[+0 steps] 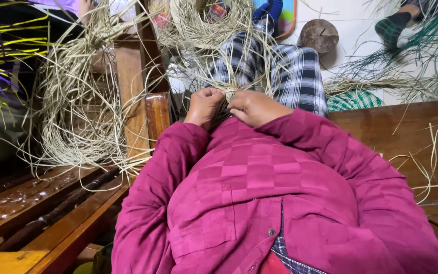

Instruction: Weaving details into a straw hat by interlacing dried grass fibers.

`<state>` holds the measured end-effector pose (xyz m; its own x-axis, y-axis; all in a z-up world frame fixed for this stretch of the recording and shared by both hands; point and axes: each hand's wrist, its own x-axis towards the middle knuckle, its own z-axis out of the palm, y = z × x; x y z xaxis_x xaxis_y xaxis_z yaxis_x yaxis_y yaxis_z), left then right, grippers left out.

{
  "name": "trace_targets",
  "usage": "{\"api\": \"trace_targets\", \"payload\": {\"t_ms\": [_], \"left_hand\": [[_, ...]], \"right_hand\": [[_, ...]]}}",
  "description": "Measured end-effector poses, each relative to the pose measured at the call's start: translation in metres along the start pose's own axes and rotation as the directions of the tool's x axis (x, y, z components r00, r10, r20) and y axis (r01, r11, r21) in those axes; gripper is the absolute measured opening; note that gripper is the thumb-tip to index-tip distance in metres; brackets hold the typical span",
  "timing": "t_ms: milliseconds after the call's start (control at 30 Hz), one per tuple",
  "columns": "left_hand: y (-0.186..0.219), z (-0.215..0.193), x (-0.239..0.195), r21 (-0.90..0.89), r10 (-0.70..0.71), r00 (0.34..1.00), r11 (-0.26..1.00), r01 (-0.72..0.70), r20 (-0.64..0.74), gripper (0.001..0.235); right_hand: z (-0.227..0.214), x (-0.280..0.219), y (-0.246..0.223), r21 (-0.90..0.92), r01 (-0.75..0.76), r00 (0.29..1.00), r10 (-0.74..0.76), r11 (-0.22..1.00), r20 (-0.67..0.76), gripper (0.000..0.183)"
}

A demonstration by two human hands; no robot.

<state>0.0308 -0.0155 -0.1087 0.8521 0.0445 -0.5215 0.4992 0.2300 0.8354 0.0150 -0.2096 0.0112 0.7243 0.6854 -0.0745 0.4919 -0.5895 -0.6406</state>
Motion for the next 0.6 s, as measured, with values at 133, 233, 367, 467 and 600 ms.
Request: {"api": "trace_targets", "payload": {"t_ms": [133, 233, 367, 467, 600], "left_hand": [[0.015, 0.011, -0.003, -0.015, 0.010, 1.000, 1.000, -0.010, -0.011, 0.016], [0.020, 0.010, -0.009, 0.002, -0.007, 1.000, 1.000, 0.007, -0.022, 0.019], [0.026, 0.015, -0.012, 0.054, 0.020, 0.999, 0.998, -0.018, -0.027, 0.016], [0.015, 0.014, -0.013, 0.089, 0.031, 0.999, 0.996, -0.029, -0.019, 0.015], [0.011, 0.015, -0.012, 0.160, 0.096, 0.995, 0.982, -0.097, 0.018, 0.014]], "right_hand": [[0.000, 0.005, 0.016, 0.023, -0.037, 0.999, 0.037, 0.999, 0.008, 0.019], [0.007, 0.003, 0.038, -0.117, -0.202, 0.977, 0.209, 0.972, 0.046, 0.023], [0.003, 0.013, 0.066, -0.181, -0.177, 0.981, 0.159, 0.967, -0.108, 0.014], [-0.025, 0.019, 0.026, 0.026, -0.169, 0.977, 0.171, 0.985, -0.128, 0.016], [-0.029, 0.039, 0.004, 0.064, -0.207, 0.978, 0.207, 0.976, -0.001, 0.019]]}}
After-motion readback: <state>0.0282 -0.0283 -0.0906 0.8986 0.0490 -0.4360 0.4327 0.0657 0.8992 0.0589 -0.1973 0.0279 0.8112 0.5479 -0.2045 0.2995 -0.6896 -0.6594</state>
